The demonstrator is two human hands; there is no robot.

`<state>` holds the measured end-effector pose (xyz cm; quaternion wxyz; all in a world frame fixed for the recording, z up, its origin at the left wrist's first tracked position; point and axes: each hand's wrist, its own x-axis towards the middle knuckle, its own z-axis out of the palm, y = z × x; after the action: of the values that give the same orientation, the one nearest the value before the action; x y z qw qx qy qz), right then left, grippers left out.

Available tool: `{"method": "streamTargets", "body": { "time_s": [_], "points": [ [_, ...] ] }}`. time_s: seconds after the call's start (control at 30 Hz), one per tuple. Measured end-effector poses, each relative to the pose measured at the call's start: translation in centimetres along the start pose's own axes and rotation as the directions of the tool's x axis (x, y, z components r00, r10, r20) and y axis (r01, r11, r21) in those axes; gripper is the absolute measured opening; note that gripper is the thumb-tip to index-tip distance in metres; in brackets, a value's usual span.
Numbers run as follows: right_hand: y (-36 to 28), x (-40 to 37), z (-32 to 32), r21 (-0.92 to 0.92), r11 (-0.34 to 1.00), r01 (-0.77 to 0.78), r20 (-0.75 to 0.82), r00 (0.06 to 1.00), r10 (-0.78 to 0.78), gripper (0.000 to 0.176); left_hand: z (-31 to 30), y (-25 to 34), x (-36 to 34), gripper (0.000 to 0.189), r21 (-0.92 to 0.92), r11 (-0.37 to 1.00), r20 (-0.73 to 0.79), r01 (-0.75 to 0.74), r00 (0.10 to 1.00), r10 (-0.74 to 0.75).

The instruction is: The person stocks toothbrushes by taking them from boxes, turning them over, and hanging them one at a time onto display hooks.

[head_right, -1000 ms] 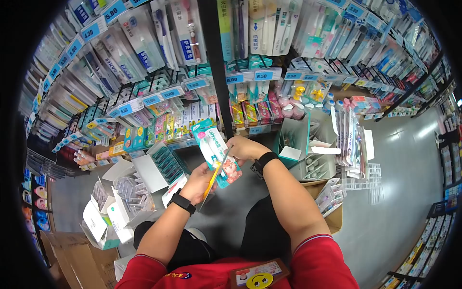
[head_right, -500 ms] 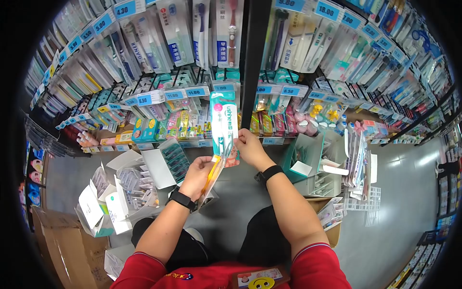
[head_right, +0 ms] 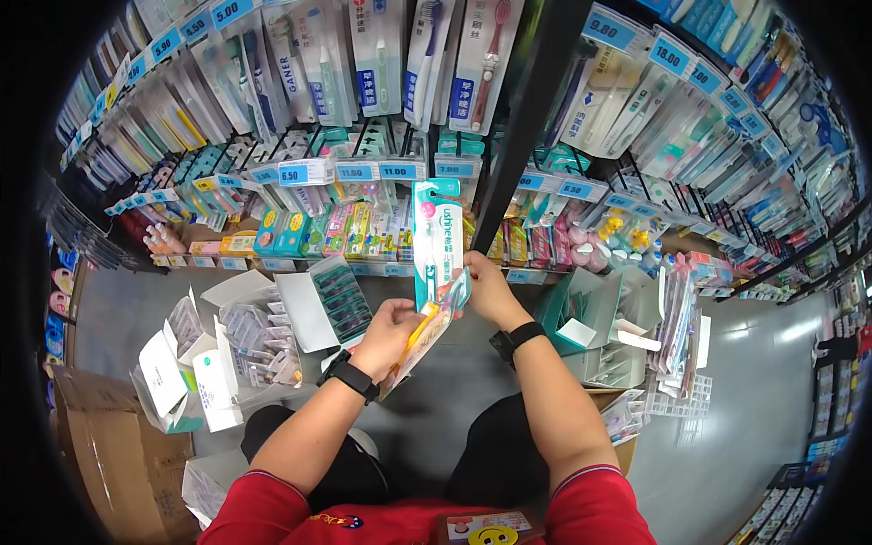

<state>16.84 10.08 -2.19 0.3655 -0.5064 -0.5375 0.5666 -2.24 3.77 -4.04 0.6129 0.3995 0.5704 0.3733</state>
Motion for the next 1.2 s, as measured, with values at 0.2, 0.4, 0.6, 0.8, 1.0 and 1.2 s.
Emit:
{"method": "streamTargets", "body": {
  "time_s": [0.2,0.4,0.6,0.8,1.0,1.2],
  "points": [
    [2.4,1.1,-0.8,0.024,0.99,0.141,0.039,0.989,-0.142,0.012,0.5,0.6,-0.7,0.053,0.035,0.999,0.037,0.032,0.999,-0.033],
    [1.7,0.9,-0.5,-0.041,0.999,-0.01,-0.007,1.0,0.009,0.013,0.9,0.4,-0.9,0.066,0.131,0.99,0.121,0.049,0.991,-0.065],
    [2.0,1.0,-0.6,-0.048,0.999,-0.02,-0.019,1.0,0.019,0.014,1.1,0.5,-0.9,0.066,0.133,0.989,0.118,0.071,0.989,-0.087],
    [1.9,1.1,-0.4,-0.061,0.998,-0.023,-0.023,1.0,0.022,0.014,1.0,-0.4,-0.4,0.066,0.142,0.989,0.121,0.045,0.991,-0.063],
    [2.0,1.3,-0.3,-0.03,0.999,-0.036,-0.014,0.999,0.035,0.013,0.8,0.0,-0.5,0.067,0.204,0.979,0.13,-0.016,0.991,-0.011],
    [2.6,1.7,-0.5,-0.057,0.998,-0.024,-0.048,0.999,0.022,0.014,0.7,0.1,-0.4,0.072,0.241,0.97,0.121,-0.001,0.992,-0.029]
  ]
}}
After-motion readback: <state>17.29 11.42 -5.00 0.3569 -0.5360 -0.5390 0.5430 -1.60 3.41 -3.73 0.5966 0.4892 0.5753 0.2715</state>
